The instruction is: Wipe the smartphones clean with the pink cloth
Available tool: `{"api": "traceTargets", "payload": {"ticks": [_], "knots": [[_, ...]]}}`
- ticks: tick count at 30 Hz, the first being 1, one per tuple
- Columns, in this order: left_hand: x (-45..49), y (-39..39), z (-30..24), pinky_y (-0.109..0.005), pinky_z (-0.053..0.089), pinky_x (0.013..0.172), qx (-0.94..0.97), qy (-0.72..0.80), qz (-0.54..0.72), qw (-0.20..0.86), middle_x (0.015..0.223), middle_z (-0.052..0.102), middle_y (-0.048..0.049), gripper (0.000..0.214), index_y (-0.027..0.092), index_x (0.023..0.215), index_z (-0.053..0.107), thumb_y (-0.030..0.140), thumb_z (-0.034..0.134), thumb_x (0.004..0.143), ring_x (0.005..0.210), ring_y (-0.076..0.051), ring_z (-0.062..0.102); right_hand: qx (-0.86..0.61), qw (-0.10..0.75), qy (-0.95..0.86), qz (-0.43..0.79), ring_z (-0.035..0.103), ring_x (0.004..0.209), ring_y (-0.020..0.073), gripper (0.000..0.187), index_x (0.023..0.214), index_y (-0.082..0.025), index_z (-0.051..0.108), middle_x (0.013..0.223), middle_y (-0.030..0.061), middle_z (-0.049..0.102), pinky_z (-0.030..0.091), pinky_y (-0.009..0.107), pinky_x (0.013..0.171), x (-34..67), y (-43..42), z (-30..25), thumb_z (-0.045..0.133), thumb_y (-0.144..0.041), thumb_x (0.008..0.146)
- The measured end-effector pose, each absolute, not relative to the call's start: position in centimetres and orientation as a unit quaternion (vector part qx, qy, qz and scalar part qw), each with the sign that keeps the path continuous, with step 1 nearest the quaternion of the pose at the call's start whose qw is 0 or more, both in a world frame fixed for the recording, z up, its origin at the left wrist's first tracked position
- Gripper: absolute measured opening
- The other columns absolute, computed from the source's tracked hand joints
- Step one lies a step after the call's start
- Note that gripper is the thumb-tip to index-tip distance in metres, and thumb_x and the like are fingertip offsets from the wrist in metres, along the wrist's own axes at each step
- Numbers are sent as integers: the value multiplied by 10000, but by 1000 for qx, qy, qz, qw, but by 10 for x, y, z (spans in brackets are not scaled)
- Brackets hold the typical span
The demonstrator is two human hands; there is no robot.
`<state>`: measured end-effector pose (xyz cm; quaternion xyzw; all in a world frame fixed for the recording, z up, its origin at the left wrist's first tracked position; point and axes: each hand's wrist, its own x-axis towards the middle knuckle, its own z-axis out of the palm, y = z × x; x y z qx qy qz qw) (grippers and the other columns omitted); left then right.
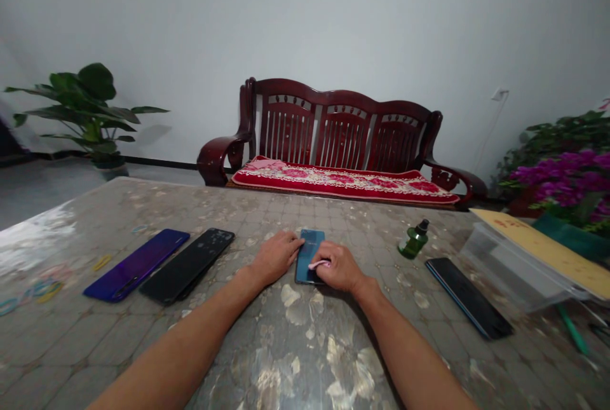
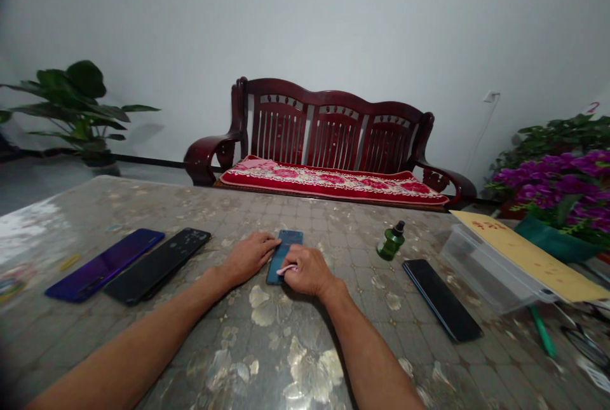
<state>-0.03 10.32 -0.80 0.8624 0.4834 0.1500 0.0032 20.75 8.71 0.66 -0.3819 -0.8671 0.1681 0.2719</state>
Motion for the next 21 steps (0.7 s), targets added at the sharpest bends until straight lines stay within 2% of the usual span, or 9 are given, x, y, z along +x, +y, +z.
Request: {"api": "traceTargets", "payload": {"ticks": [4, 8, 11, 15, 18, 21], "knots": [[3, 101, 7, -400, 480, 927, 871, 480, 108, 5, 1097, 672, -116, 324, 191, 1205, 661, 179, 501, 923, 1055, -285, 587, -431, 416, -773, 209, 595, 665, 141, 145, 668, -188, 727, 687, 21, 668, 442, 232, 652, 217, 99, -4, 595, -141, 703], [7, 105, 20, -395, 481, 912, 888, 454, 70, -13, 1090, 661, -128, 317, 189, 1181, 665, 169, 544, 888, 1048, -291, 595, -477, 484, -680, 274, 565, 630, 148, 143, 624, -175, 714, 652, 20, 656, 439, 246, 627, 221, 108, -13, 678, -304, 675], [13, 112, 25, -395, 446, 973, 912, 404, 50, -43, 1251, 604, -113, 431, 258, 1278, 599, 120, 552, 873, 1143, -282, 563, -494, 516, -612, 339, 519, 579, 136, 219, 613, -164, 704, 597, 2, 613, 403, 238, 569, 222, 112, -16, 700, -381, 637], [26, 124, 30, -441, 385, 1049, 948, 312, -2, -67, 1477, 440, -103, 595, 324, 1366, 505, 63, 589, 838, 1335, -306, 423, -490, 567, -522, 407, 483, 563, 125, 266, 647, -146, 703, 564, -14, 584, 372, 229, 535, 224, 115, -16, 705, -406, 595], [33, 131, 36, -460, 361, 1077, 953, 295, -42, -54, 1519, 390, -101, 743, 336, 1359, 496, 71, 742, 709, 1379, -328, 365, -488, 588, -482, 429, 460, 552, 114, 270, 661, -137, 701, 560, -21, 571, 345, 221, 509, 225, 116, -15, 703, -392, 572], [35, 136, 40, -504, 329, 1099, 946, 318, -53, -27, 1502, 410, -111, 874, 331, 1341, 506, 114, 845, 565, 1385, -358, 345, -484, 591, -468, 445, 431, 528, 101, 265, 632, -138, 681, 533, -31, 537, 320, 213, 486, 224, 116, -13, 716, -391, 563]]}}
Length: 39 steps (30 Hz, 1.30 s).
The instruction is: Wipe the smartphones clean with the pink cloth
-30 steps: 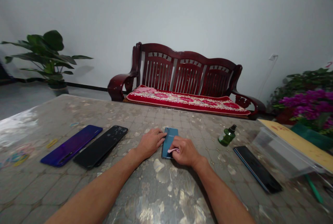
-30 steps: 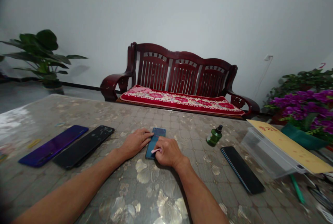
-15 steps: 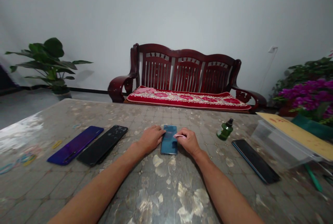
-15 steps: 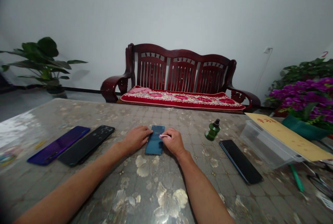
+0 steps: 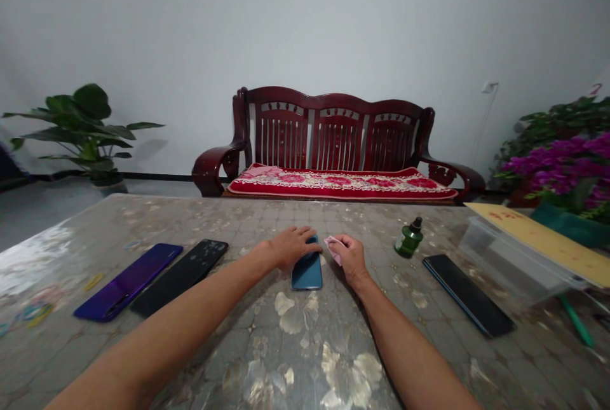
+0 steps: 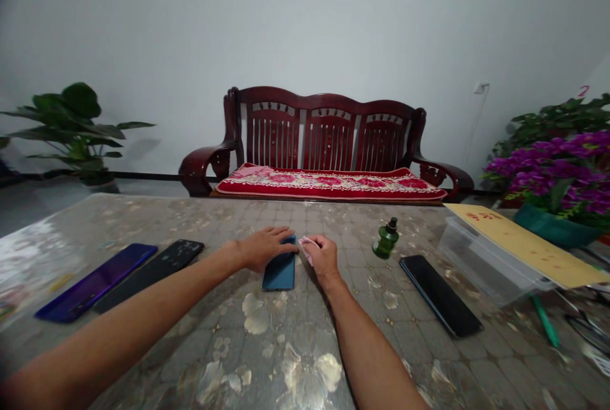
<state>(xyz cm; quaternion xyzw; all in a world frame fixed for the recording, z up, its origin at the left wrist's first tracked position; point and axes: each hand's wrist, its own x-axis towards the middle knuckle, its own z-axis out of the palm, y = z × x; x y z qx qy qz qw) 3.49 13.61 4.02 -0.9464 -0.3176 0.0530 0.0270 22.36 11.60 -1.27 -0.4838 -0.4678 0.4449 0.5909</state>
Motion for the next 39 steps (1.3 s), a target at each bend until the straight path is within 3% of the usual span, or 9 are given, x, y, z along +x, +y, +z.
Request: {"api": "traceTargets", "payload": {"ticks": [6, 13, 15, 18, 22, 31, 39], "knots": [[20, 140, 44, -622, 337, 1034, -904, -422, 76, 6, 1395, 506, -170, 763, 263, 1309, 538, 243, 787, 589, 1315, -410, 418, -482, 598, -447, 459, 407, 496, 89, 283, 667, -139, 679, 532, -35, 528, 286, 207, 450, 224, 117, -12, 723, -396, 556], [-6, 118, 36, -460, 462, 923, -868, -496, 7, -15, 1071, 648, -169, 508, 130, 1066, 655, 464, 716, 688, 1028, -357, 605, -478, 561, -504, 450, 344, 425, 74, 325, 679, -142, 672, 453, -65, 454, 234, 210, 417, 225, 120, -18, 708, -461, 630], [-14, 108, 32, -405, 486, 892, -867, -495, -17, -56, 1099, 635, -144, 509, 145, 1132, 629, 448, 693, 728, 1012, -316, 616, -485, 547, -526, 434, 369, 437, 83, 320, 683, -144, 681, 459, -61, 468, 271, 211, 437, 224, 120, -19, 698, -462, 653], [-25, 99, 24, -349, 457, 969, -872, -474, -56, -113, 1238, 594, -115, 561, 178, 1272, 548, 367, 688, 763, 1132, -271, 577, -506, 528, -571, 373, 493, 537, 121, 271, 696, -157, 708, 567, -17, 588, 369, 221, 516, 222, 121, -19, 675, -426, 688], [-36, 97, 11, -390, 386, 1068, -865, -474, -106, -129, 1351, 554, -107, 603, 216, 1351, 480, 331, 692, 798, 1253, -275, 500, -533, 472, -656, 250, 603, 724, 161, 165, 743, -189, 745, 760, 27, 690, 448, 247, 670, 219, 120, -17, 650, -324, 756], [-35, 93, 0, -421, 364, 1065, -862, -470, -154, -114, 1329, 569, -97, 556, 248, 1353, 488, 367, 685, 846, 1217, -271, 500, -583, 274, -762, 66, 587, 748, 150, 197, 813, -228, 737, 848, 44, 650, 388, 233, 652, 205, 105, -3, 559, -166, 871], [-35, 91, 2, -413, 402, 1018, -867, -459, -167, -98, 1263, 603, -104, 591, 208, 1334, 504, 439, 706, 829, 1148, -284, 537, -509, 224, -831, 17, 592, 825, 166, 167, 799, -219, 689, 868, 46, 646, 392, 246, 695, 186, 88, 3, 546, -158, 861]]}}
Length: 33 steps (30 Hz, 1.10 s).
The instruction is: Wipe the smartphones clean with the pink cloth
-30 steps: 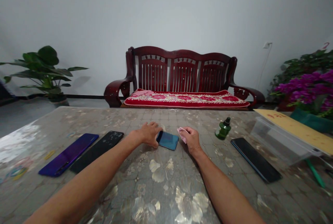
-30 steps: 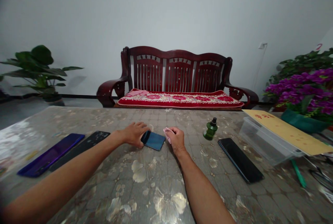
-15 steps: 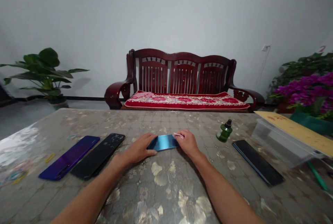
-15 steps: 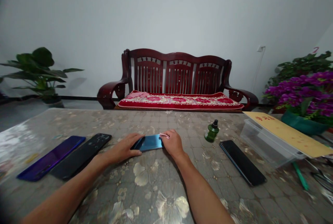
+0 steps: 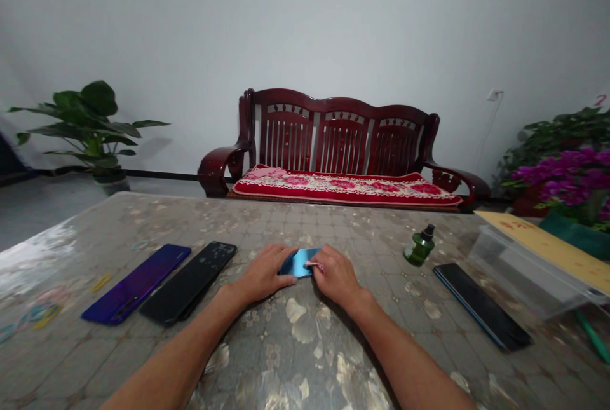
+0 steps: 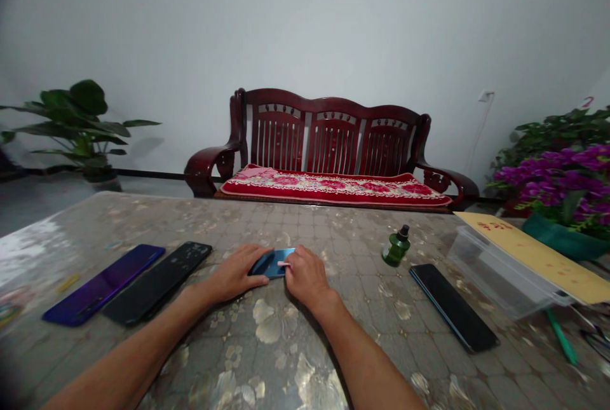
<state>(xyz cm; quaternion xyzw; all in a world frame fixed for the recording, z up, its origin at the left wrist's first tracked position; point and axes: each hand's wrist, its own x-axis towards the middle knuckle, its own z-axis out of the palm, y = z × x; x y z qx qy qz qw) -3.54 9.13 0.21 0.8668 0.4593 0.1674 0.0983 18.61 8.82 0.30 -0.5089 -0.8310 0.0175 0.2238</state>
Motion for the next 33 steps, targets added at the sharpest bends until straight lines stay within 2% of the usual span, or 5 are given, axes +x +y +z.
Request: {"api": "traceTargets", "payload": {"ticks": [12, 19, 27, 33], "knots": [[-31, 94, 1, -422, 394, 1031, 857, 475, 169, 101, 1309, 580, -121, 723, 198, 1415, 439, 424, 735, 795, 1187, -303, 527, -622, 192, -759, -14, 586, 807, 152, 198, 808, -216, 705, 880, 41, 655, 355, 240, 668, 199, 105, 5, 531, -169, 888], [-29, 94, -1, -433, 401, 1026, 855, 471, 191, 107, 1303, 596, -113, 697, 221, 1409, 448, 419, 717, 797, 1180, -308, 537, -564, 184, -805, 5, 597, 839, 140, 222, 871, -241, 718, 893, 21, 662, 361, 233, 691, 187, 97, 7, 506, -192, 913], [-29, 95, -2, -434, 410, 1021, 850, 476, 197, 110, 1297, 602, -119, 719, 203, 1404, 456, 425, 732, 777, 1181, -310, 543, -640, 171, -749, -11, 597, 816, 152, 199, 849, -214, 708, 918, 45, 665, 355, 242, 659, 206, 109, 7, 519, -189, 905], [-28, 97, -1, -446, 416, 1022, 851, 477, 192, 112, 1301, 606, -132, 758, 193, 1407, 453, 445, 750, 757, 1181, -322, 554, -566, 185, -803, -11, 586, 883, 163, 222, 902, -223, 711, 922, 49, 661, 389, 238, 748, 187, 96, 3, 494, -185, 926]]}}
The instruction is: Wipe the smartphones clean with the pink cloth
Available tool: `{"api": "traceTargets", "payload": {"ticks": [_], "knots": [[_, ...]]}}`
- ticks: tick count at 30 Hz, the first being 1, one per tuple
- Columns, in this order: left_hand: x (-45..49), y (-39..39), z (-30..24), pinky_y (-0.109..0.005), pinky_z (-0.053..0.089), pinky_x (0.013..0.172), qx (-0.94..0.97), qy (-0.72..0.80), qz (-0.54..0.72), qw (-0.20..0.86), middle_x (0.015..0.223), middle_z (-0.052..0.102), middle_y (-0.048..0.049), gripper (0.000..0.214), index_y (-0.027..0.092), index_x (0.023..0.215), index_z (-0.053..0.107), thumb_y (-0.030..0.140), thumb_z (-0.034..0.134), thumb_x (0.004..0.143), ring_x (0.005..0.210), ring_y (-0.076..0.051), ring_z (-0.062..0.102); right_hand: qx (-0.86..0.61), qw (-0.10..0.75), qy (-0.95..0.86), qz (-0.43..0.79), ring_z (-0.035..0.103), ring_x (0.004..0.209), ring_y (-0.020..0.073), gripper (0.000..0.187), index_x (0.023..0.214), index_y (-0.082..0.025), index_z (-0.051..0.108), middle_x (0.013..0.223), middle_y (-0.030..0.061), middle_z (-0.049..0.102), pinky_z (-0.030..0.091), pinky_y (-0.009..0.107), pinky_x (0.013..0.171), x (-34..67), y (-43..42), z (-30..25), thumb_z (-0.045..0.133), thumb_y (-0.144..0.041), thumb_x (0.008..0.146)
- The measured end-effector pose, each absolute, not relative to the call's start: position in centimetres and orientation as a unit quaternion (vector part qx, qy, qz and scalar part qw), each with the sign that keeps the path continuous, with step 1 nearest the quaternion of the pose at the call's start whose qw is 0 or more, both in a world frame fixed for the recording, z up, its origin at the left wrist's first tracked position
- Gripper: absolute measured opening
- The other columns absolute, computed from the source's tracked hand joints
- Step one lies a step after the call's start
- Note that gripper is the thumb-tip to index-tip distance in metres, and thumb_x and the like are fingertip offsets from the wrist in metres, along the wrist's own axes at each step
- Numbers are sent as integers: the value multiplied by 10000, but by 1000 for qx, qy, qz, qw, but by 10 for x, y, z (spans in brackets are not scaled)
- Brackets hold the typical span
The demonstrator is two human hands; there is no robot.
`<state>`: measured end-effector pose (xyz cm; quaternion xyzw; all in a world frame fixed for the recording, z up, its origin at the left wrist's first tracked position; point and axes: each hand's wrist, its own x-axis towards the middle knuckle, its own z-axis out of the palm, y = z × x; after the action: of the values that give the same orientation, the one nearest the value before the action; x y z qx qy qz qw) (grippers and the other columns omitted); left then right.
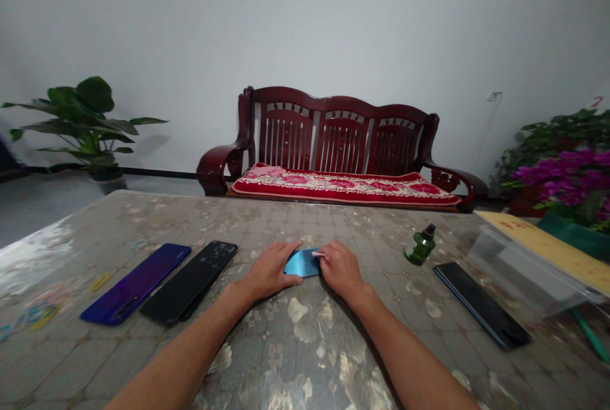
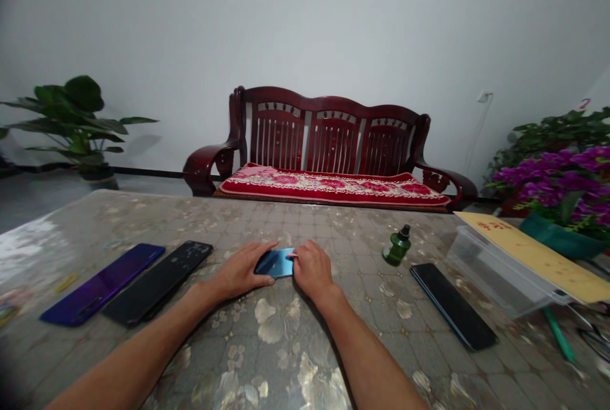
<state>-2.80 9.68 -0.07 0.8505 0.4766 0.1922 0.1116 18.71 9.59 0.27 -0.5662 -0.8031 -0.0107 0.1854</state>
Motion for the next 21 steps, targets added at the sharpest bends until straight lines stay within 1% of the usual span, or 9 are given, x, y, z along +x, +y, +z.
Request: {"api": "traceTargets", "payload": {"ticks": [2, 4, 9, 12, 16, 21], "knots": [[-28, 97, -1, -451, 417, 1023, 849, 476, 196, 116, 1313, 601, -140, 778, 184, 1412, 445, 449, 755, 750, 1181, -327, 557, -524, 187, -831, -10, 582, 897, 165, 210, 912, -231, 710, 917, 42, 656, 391, 239, 770, 184, 93, 2, 503, -200, 927], [-28, 97, -1, -452, 423, 1018, 845, 481, 202, 116, 1314, 601, -141, 783, 188, 1418, 437, 448, 752, 750, 1184, -329, 559, -518, 184, -835, -13, 581, 889, 166, 206, 902, -234, 712, 908, 37, 655, 390, 244, 770, 185, 94, 3, 509, -207, 927], [-27, 95, -1, -435, 431, 1005, 840, 491, 201, 118, 1284, 619, -134, 803, 194, 1439, 405, 440, 740, 752, 1192, -325, 558, -606, 174, -776, -24, 585, 890, 171, 206, 895, -230, 723, 920, 48, 666, 383, 251, 745, 201, 103, 9, 521, -202, 920], [-27, 95, 0, -434, 425, 1012, 839, 492, 201, 120, 1289, 616, -132, 822, 193, 1443, 400, 434, 750, 739, 1194, -325, 557, -631, 161, -759, -30, 586, 888, 175, 214, 863, -224, 723, 920, 56, 669, 382, 258, 737, 203, 105, 11, 517, -195, 917], [-27, 96, 1, -445, 427, 1010, 837, 490, 208, 123, 1285, 620, -132, 830, 198, 1437, 410, 432, 764, 724, 1185, -332, 562, -596, 172, -784, -22, 583, 911, 173, 225, 901, -226, 723, 933, 51, 669, 386, 253, 766, 193, 101, 9, 505, -178, 921], [-27, 96, 1, -436, 420, 1027, 841, 488, 201, 122, 1313, 602, -136, 810, 196, 1430, 415, 408, 767, 732, 1206, -322, 550, -532, 181, -827, -6, 578, 902, 170, 227, 922, -234, 718, 929, 46, 661, 385, 247, 764, 185, 98, 4, 492, -232, 948]]}}
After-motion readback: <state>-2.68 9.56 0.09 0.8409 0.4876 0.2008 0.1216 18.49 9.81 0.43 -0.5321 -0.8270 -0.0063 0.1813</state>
